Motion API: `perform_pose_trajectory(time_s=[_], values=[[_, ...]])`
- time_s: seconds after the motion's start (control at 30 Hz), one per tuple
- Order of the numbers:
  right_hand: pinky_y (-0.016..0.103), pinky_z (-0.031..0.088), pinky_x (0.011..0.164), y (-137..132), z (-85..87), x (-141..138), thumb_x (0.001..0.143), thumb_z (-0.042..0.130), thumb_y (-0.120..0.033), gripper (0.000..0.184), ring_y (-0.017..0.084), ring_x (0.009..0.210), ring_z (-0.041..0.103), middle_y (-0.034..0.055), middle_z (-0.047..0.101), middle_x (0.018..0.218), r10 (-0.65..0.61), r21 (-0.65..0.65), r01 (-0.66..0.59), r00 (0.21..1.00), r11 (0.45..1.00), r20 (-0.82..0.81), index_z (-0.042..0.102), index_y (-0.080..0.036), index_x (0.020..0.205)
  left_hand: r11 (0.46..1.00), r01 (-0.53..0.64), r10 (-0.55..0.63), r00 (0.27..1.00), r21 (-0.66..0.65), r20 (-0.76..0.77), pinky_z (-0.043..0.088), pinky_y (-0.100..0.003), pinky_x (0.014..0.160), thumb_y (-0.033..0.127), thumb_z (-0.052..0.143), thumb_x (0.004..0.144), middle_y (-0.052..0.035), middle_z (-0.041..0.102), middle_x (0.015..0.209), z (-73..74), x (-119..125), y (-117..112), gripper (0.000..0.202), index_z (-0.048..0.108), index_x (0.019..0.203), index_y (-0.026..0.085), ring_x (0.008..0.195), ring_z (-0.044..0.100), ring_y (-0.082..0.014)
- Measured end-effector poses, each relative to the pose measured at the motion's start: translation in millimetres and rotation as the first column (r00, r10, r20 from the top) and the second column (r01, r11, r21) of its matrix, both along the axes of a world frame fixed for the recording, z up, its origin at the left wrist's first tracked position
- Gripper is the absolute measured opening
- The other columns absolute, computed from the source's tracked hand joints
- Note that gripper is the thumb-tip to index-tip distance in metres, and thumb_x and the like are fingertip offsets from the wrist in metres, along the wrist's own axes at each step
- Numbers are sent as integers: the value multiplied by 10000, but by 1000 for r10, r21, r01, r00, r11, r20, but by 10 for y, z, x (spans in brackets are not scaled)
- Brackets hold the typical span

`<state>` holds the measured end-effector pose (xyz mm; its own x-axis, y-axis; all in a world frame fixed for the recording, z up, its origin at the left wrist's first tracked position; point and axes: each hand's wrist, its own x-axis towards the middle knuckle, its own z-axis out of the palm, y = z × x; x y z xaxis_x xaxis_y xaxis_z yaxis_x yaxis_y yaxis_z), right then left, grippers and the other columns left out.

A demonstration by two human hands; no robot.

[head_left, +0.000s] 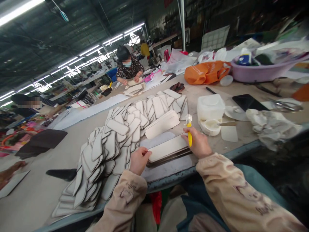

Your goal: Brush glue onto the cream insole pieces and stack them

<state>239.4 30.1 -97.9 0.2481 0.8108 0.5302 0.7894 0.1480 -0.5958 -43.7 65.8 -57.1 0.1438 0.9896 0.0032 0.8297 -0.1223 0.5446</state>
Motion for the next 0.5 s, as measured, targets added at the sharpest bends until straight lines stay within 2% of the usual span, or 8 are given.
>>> perform_pose_trajectory(time_s=[0.2,0.33,0.43,0.5], values=[[335,481,679,48,-72,-22,868,535,-295,193,245,808,653,79,685,930,-1,-52,4,999,999,47,564,-223,1044,999,-12,14,996,29,-87,428,-292,669,365,596,778,-13,686,728,-75,-8,10,193,620,855,189,707,631,-171],[333,480,686,50,-83,-20,879,521,-301,186,247,827,648,85,679,926,1,-60,3,998,998,57,564,-217,1039,998,8,-5,998,61,-55,441,-291,654,392,589,802,1,671,688,-116,-78,-16,253,604,949,187,676,627,-166],[338,482,698,47,-87,-8,878,520,-302,197,243,826,646,81,673,925,11,-52,-8,998,999,58,558,-221,1053,972,53,-53,999,229,-6,478,-297,671,362,551,844,-21,666,745,-154,-175,-97,228,613,963,179,690,622,-159],[337,480,704,44,-88,2,879,516,-305,200,242,831,644,82,669,937,22,-47,-19,998,999,51,552,-221,1057,904,123,-130,991,409,-13,503,-328,767,316,564,845,-62,669,870,-190,-229,-179,191,635,956,178,816,630,-178]])
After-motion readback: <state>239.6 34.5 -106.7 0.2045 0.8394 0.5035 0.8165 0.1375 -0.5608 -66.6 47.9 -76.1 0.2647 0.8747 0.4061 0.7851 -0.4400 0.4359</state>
